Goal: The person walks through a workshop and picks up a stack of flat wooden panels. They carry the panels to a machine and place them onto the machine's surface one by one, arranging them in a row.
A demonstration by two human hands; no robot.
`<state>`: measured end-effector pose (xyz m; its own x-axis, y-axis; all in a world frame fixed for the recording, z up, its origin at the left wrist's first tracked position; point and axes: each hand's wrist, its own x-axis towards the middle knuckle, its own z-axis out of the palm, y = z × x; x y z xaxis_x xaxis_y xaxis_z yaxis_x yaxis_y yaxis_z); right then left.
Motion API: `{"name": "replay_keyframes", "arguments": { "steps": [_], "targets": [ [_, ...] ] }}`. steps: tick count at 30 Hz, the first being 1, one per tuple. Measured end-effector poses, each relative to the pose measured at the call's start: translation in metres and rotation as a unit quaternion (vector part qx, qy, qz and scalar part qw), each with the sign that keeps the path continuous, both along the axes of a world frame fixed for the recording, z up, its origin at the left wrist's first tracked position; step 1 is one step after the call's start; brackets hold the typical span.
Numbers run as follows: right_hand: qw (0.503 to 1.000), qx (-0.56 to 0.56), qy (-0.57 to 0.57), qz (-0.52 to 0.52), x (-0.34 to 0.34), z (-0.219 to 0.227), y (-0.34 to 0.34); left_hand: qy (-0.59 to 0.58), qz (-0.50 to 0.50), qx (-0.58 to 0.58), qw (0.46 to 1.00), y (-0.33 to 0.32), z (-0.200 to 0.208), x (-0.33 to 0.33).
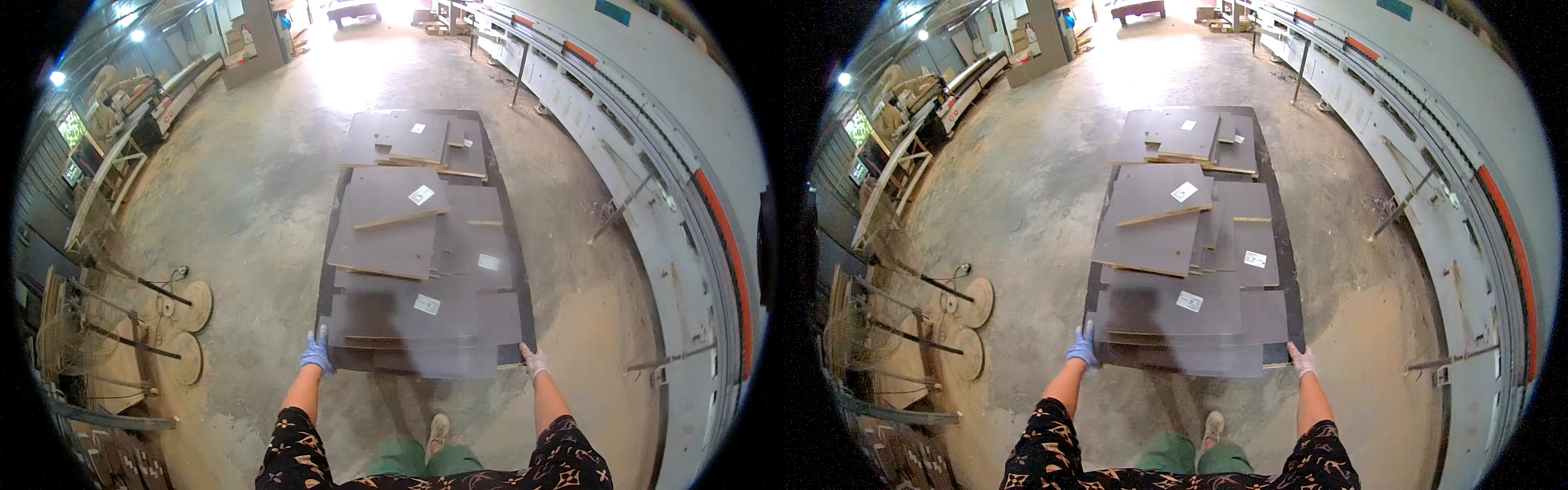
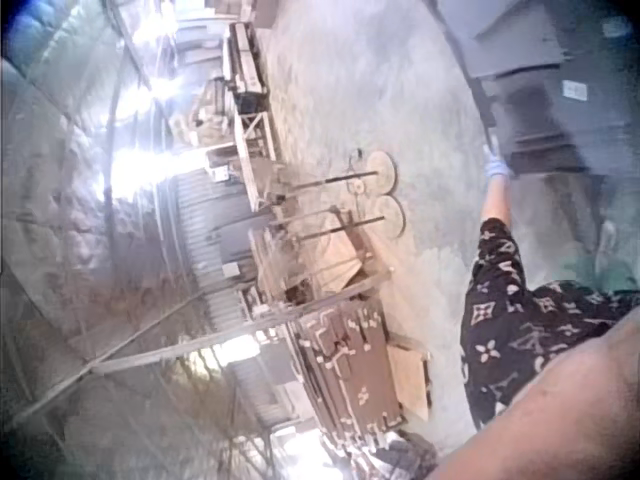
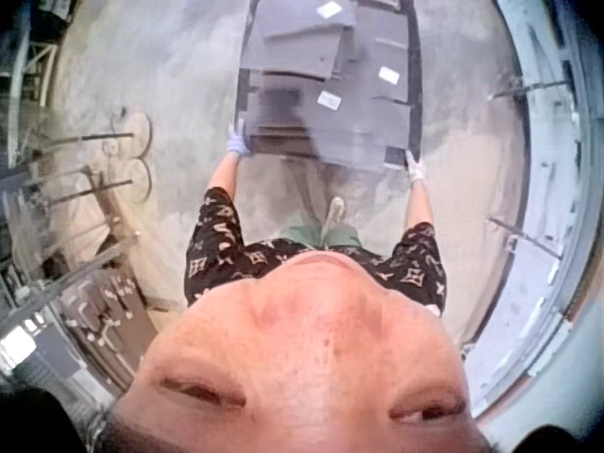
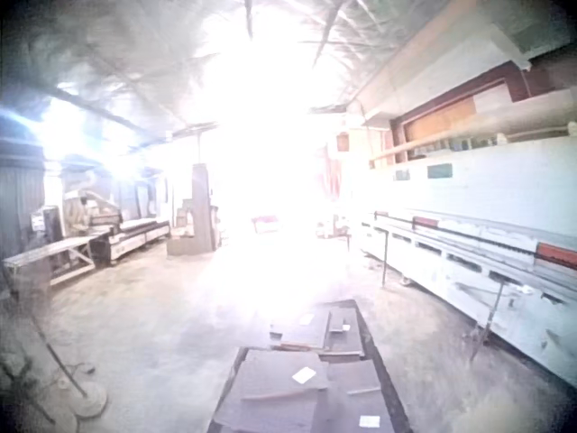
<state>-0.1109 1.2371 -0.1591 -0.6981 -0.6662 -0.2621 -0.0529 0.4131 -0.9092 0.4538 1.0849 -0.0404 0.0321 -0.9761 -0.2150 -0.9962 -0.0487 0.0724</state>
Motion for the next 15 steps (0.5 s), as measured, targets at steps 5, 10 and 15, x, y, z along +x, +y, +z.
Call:
{"name": "replay_keyframes", "arguments": {
  "steps": [5, 10, 15],
  "targets": [
    [1.000, 0.009, 0.011, 0.000, -0.005, -0.016, 0.036, 0.019, -0.017, 0.043, 0.999, 0.016, -0.016, -0.012],
    [0.992, 0.034, -0.123, 0.003, 0.024, 0.026, 0.048, -0.002, -0.017, -0.003, 1.000, 0.019, -0.001, 0.008],
    [0.999, -0.033, -0.036, -0.008, -0.003, 0.001, 0.079, 0.000, -0.025, -0.014, 1.000, 0.060, -0.006, -0.002]
  ]
}}
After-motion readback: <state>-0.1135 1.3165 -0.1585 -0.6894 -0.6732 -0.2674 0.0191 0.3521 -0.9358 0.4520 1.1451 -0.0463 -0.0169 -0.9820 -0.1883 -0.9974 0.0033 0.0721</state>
